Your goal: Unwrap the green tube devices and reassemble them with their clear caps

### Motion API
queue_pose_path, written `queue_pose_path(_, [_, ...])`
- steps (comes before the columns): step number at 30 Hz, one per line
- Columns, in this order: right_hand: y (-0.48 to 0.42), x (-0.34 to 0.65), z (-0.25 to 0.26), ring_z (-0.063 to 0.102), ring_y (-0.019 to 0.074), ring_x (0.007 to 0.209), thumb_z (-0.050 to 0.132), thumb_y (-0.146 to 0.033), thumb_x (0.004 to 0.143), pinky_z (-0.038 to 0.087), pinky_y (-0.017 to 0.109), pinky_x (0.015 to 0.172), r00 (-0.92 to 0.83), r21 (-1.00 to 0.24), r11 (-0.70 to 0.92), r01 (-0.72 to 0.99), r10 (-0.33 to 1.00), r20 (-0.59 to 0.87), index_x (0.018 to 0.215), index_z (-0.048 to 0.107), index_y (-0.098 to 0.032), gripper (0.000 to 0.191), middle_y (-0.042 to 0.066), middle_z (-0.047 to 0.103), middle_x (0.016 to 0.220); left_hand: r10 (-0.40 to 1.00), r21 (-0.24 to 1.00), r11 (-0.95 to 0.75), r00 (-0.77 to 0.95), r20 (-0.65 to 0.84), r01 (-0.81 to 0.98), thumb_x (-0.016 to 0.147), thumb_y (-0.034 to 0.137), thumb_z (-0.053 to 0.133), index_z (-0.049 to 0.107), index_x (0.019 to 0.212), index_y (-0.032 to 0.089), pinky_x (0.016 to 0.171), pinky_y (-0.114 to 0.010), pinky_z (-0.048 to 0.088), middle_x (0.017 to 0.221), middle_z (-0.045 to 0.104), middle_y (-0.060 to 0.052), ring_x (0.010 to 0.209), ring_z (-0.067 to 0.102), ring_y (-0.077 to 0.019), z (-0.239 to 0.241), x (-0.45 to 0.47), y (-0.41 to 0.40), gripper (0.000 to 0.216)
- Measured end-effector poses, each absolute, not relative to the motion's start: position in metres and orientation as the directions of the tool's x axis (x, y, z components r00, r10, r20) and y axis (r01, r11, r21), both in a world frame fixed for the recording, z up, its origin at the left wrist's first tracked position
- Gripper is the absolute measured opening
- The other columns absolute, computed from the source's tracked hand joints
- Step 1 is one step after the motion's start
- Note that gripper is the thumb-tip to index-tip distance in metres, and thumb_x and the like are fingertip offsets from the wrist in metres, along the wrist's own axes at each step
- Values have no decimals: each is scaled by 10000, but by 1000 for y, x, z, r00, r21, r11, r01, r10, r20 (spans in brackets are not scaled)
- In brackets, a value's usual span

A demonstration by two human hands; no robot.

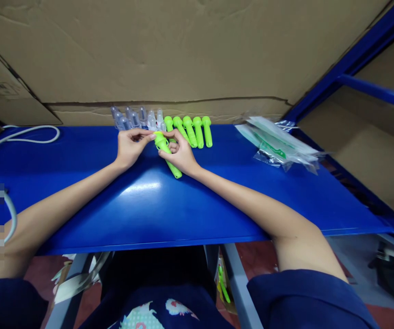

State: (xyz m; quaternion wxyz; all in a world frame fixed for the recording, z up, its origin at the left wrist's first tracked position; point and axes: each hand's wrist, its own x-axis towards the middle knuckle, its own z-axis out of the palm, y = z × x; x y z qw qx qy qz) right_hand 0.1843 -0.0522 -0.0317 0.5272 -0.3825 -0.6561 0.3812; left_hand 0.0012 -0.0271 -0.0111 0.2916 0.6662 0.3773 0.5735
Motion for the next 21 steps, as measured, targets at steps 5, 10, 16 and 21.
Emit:
queue_pose_path(5, [-50, 186, -35, 737, 193, 903, 861, -474, 677, 648, 429, 909, -143, -896, 430, 105, 899, 415, 1108, 541, -258, 579, 109, 612, 1428, 784, 772, -619, 57, 618, 146, 831, 397, 816, 833, 884, 179, 689, -240, 526, 877, 805, -58, 711, 681, -126, -14, 3, -29, 225])
queue_pose_path(10, [-45, 187, -40, 722, 180, 898, 845, -458, 707, 654, 402, 863, -161, -875, 475, 96, 875, 457, 1137, 516, -257, 577, 107, 614, 1375, 723, 706, -687, 56, 689, 173, 854, 441, 806, 834, 899, 189, 671, -234, 522, 824, 773, -43, 685, 657, -113, -20, 3, -28, 258])
queue_pose_path(16, [-43, 187, -43, 697, 223, 1111, 799, -422, 761, 635, 361, 922, -222, -858, 503, 106, 853, 472, 1309, 474, -255, 659, 113, 606, 1317, 687, 666, -719, 60, 724, 196, 853, 422, 816, 839, 902, 204, 656, -237, 509, 809, 761, -36, 698, 657, -115, -23, 3, -27, 224])
queue_pose_path(21, [-44, 188, -44, 714, 185, 997, 781, -463, 790, 637, 351, 892, -224, -860, 498, 110, 856, 466, 1262, 485, -243, 599, 116, 591, 1380, 677, 649, -729, 93, 730, 215, 848, 422, 826, 831, 960, 202, 677, -247, 523, 860, 767, -44, 793, 696, -140, -23, 3, -28, 248])
